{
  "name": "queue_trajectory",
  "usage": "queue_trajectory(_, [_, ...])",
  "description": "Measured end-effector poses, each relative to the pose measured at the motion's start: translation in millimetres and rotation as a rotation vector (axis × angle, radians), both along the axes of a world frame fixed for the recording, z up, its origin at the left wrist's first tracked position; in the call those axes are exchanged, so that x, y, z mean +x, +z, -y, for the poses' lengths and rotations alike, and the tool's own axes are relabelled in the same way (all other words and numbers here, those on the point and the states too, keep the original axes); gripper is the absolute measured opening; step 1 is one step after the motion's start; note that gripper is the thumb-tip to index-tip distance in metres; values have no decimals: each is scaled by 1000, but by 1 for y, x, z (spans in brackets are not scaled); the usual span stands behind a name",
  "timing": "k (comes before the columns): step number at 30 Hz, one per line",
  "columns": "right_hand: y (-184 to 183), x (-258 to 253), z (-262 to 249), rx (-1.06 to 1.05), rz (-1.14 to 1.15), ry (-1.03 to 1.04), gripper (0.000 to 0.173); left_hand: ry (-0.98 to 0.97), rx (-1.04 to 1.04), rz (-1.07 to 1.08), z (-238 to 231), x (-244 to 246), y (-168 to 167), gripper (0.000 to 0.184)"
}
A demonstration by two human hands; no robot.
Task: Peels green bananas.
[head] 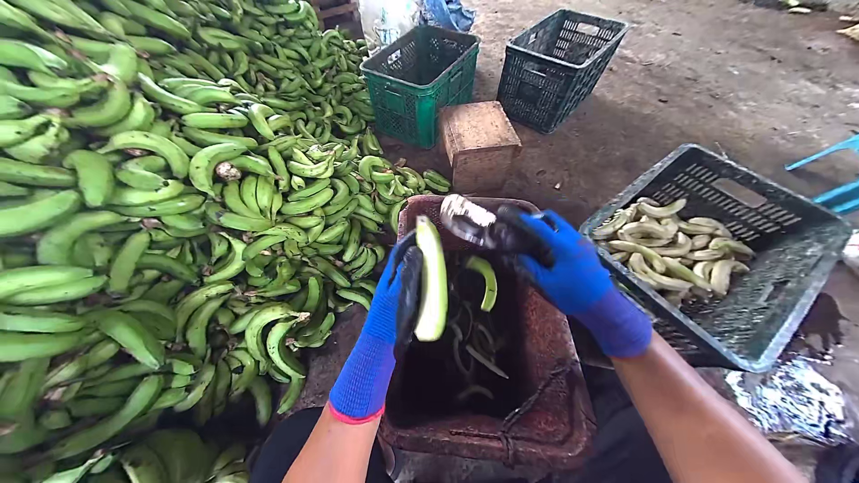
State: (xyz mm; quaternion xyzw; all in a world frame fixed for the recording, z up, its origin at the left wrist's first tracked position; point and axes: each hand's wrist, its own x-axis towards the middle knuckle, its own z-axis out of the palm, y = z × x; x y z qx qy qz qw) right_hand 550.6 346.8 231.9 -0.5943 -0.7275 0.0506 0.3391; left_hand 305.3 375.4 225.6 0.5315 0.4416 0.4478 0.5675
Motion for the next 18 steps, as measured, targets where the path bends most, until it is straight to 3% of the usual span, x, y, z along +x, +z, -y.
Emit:
queue_trajectory(2, [-12, -16, 12, -73, -19, 172, 54, 191, 77, 70, -7, -1, -5, 42])
queue_trajectory(5, [-23, -35, 16, 12, 30, 343, 47, 350, 246, 164, -13, 0, -8, 44])
queue_trajectory(7, [-19, -31, 6, 40, 53, 318, 46, 229, 187, 199, -3, -2, -2, 44])
queue_trajectory(11, [-3, 4, -20, -20, 2, 115, 56, -341, -33, 22, 10, -8, 9, 41])
queue_trajectory(13, [-2, 11, -21, -53, -54, 63, 56, -413, -78, 28, 6, -6, 5, 40])
queue_trajectory(18, [-22, -28, 5, 46, 71, 245, 50, 232, -108, 344, -14, -2, -18, 38])
